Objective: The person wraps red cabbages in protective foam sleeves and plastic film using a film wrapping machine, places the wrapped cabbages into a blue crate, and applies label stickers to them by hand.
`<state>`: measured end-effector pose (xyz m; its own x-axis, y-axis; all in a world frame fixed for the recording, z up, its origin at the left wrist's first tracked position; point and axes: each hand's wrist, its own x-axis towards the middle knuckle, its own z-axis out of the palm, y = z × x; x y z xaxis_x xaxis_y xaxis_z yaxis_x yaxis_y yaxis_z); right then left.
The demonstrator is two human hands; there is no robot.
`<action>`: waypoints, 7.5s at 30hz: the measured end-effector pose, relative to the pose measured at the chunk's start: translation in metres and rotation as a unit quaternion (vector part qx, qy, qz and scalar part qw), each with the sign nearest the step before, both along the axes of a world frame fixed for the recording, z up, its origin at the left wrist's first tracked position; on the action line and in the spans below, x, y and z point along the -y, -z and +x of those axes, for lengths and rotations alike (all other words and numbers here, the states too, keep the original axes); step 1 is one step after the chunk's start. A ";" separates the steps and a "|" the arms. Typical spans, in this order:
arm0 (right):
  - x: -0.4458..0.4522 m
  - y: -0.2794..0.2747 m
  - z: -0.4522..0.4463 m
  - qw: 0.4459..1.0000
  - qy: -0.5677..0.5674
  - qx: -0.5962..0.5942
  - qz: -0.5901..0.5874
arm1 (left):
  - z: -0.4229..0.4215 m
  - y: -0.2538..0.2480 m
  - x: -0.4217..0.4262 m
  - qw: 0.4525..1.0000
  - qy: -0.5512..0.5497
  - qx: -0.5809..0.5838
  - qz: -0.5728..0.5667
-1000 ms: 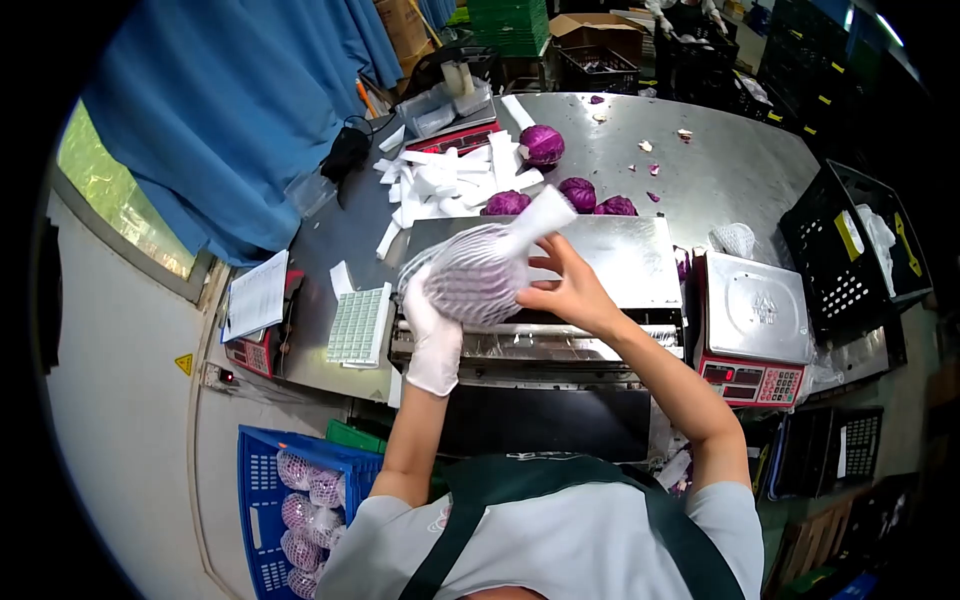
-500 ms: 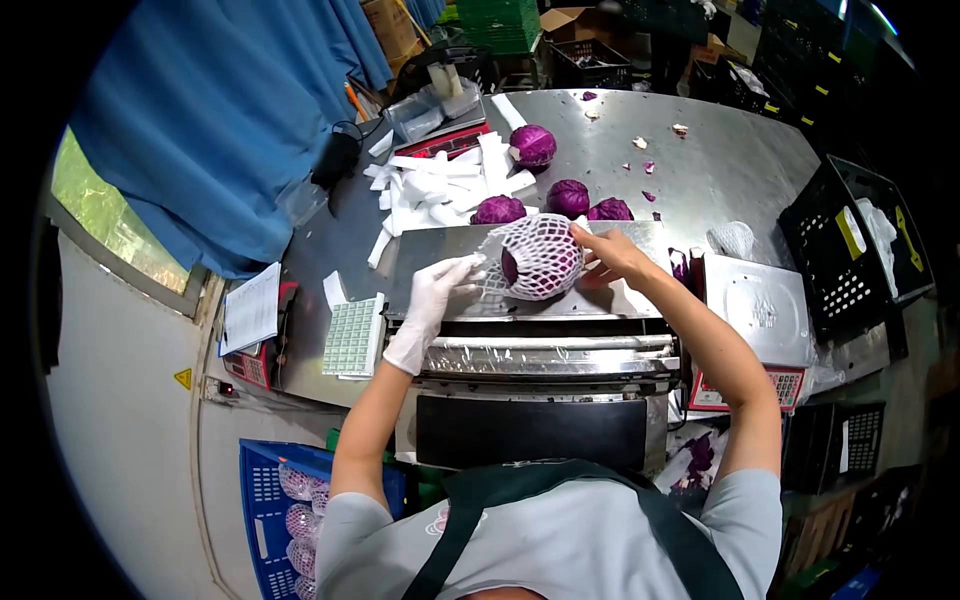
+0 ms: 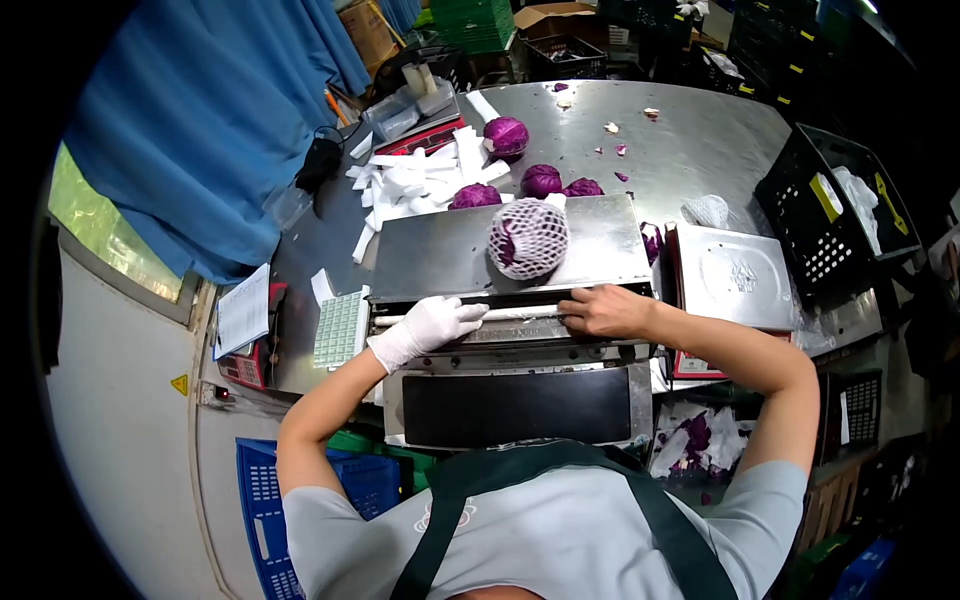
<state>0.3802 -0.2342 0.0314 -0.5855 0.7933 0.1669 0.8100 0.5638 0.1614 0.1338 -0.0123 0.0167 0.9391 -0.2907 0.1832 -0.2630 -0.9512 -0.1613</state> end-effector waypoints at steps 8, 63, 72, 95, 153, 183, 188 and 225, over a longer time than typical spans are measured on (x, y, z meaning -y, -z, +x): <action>0.085 -0.015 -0.020 0.896 0.266 -0.337 -0.111 | -0.051 -0.060 0.040 0.693 -0.279 -0.210 -0.631; 0.127 0.038 -0.164 0.587 0.295 -0.736 -0.164 | -0.121 -0.007 0.171 0.698 -0.396 -0.211 -0.558; 0.132 0.048 -0.120 0.579 0.300 -0.754 -0.083 | -0.113 0.008 0.182 0.830 -0.391 -0.168 -0.360; 0.089 0.044 -0.125 0.688 0.491 -0.527 0.083 | -0.127 0.029 0.174 0.542 -0.481 0.053 -0.687; 0.032 0.042 -0.190 0.189 0.284 -0.851 -0.399 | -0.129 0.055 0.214 0.208 -0.114 0.106 -0.966; -0.063 0.056 -0.373 0.613 0.125 -0.455 -0.633 | -0.644 0.027 0.364 0.273 -0.940 0.204 0.014; -0.061 0.051 -0.384 0.638 0.125 -0.430 -0.626 | -0.658 0.045 0.346 0.240 -0.965 0.091 -0.055; 0.177 0.118 -0.197 0.660 0.380 -0.466 -0.450 | -0.583 0.095 0.311 0.620 -0.777 0.101 0.033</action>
<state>0.1835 -0.4108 -0.0864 0.0638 0.8220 -0.5659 0.4240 -0.5357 -0.7302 -0.4493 -0.3231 -0.0781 0.0542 0.9238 0.3789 0.9954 -0.0198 -0.0942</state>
